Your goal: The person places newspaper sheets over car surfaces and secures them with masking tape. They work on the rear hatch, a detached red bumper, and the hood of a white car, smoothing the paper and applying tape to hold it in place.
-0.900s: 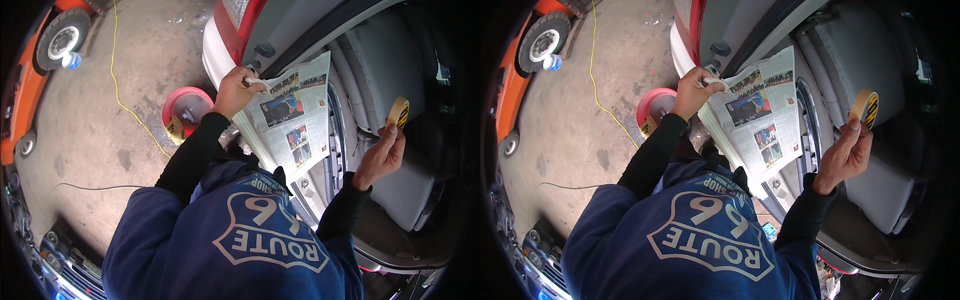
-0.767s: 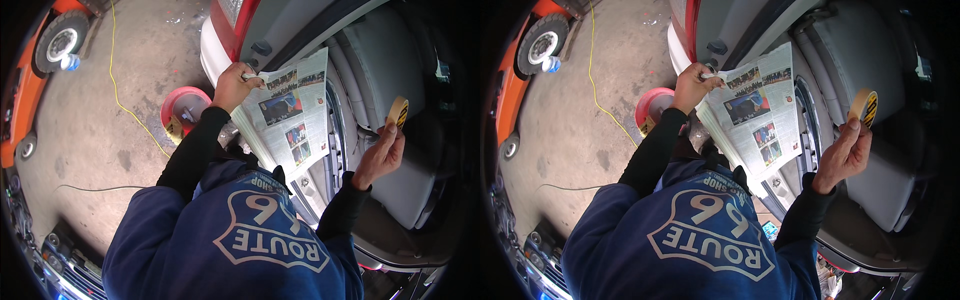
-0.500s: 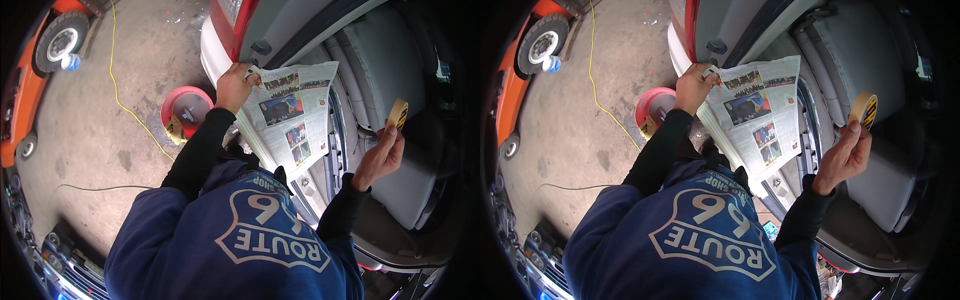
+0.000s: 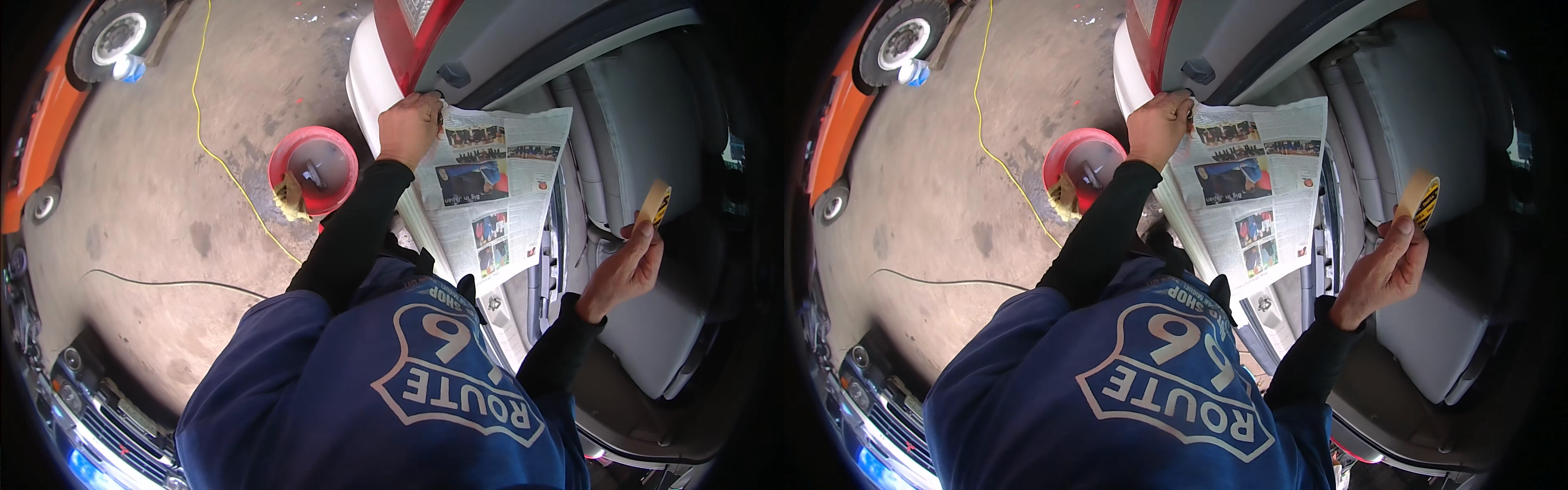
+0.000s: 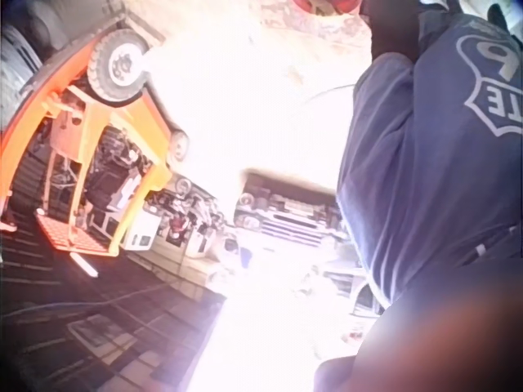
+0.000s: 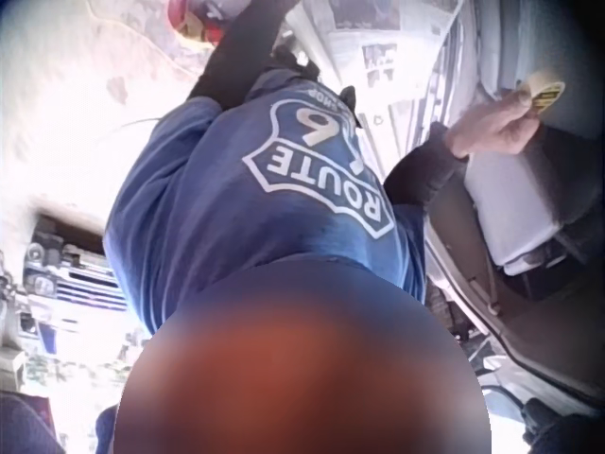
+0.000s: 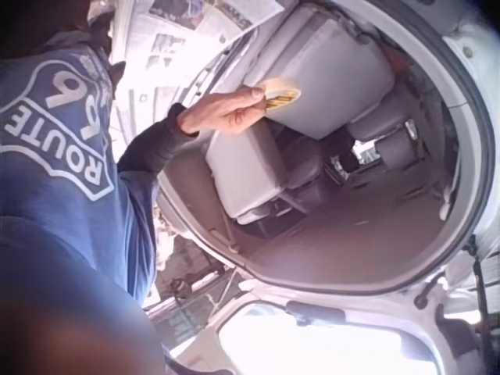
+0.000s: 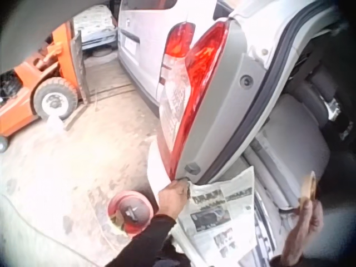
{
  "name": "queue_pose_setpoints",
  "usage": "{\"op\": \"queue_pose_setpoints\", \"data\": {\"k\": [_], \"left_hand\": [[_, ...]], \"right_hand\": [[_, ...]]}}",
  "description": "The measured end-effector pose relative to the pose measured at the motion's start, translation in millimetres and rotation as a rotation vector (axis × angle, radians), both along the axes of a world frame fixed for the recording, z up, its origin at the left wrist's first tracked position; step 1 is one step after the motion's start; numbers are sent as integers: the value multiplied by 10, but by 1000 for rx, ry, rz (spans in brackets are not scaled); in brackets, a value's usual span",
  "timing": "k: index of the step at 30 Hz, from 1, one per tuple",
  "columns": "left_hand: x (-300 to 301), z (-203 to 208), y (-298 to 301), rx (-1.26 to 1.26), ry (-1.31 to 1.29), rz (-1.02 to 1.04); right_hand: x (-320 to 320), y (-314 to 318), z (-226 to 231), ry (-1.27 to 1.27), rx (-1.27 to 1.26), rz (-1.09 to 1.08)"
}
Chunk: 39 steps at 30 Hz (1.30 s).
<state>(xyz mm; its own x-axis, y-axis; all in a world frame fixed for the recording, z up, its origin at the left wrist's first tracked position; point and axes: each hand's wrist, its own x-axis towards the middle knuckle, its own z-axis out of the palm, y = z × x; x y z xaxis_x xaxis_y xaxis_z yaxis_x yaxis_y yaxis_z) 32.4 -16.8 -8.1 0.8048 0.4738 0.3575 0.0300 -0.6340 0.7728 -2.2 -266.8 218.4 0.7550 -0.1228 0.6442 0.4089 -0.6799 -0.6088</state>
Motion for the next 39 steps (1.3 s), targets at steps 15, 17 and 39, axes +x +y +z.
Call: {"op": "queue_pose_setpoints", "data": {"k": [15, 17, 39], "left_hand": [[-147, 3, 419, -347, -171, 111], [-300, -118, 449, -610, -233, 221], [-535, -129, -273, -466, -77, -76]], "right_hand": [[3, -41, -81, 85, -3, 37], [-36, -52, -97, 99, 21, 30], [-143, 176, -153, 137, 15, 101]]}}
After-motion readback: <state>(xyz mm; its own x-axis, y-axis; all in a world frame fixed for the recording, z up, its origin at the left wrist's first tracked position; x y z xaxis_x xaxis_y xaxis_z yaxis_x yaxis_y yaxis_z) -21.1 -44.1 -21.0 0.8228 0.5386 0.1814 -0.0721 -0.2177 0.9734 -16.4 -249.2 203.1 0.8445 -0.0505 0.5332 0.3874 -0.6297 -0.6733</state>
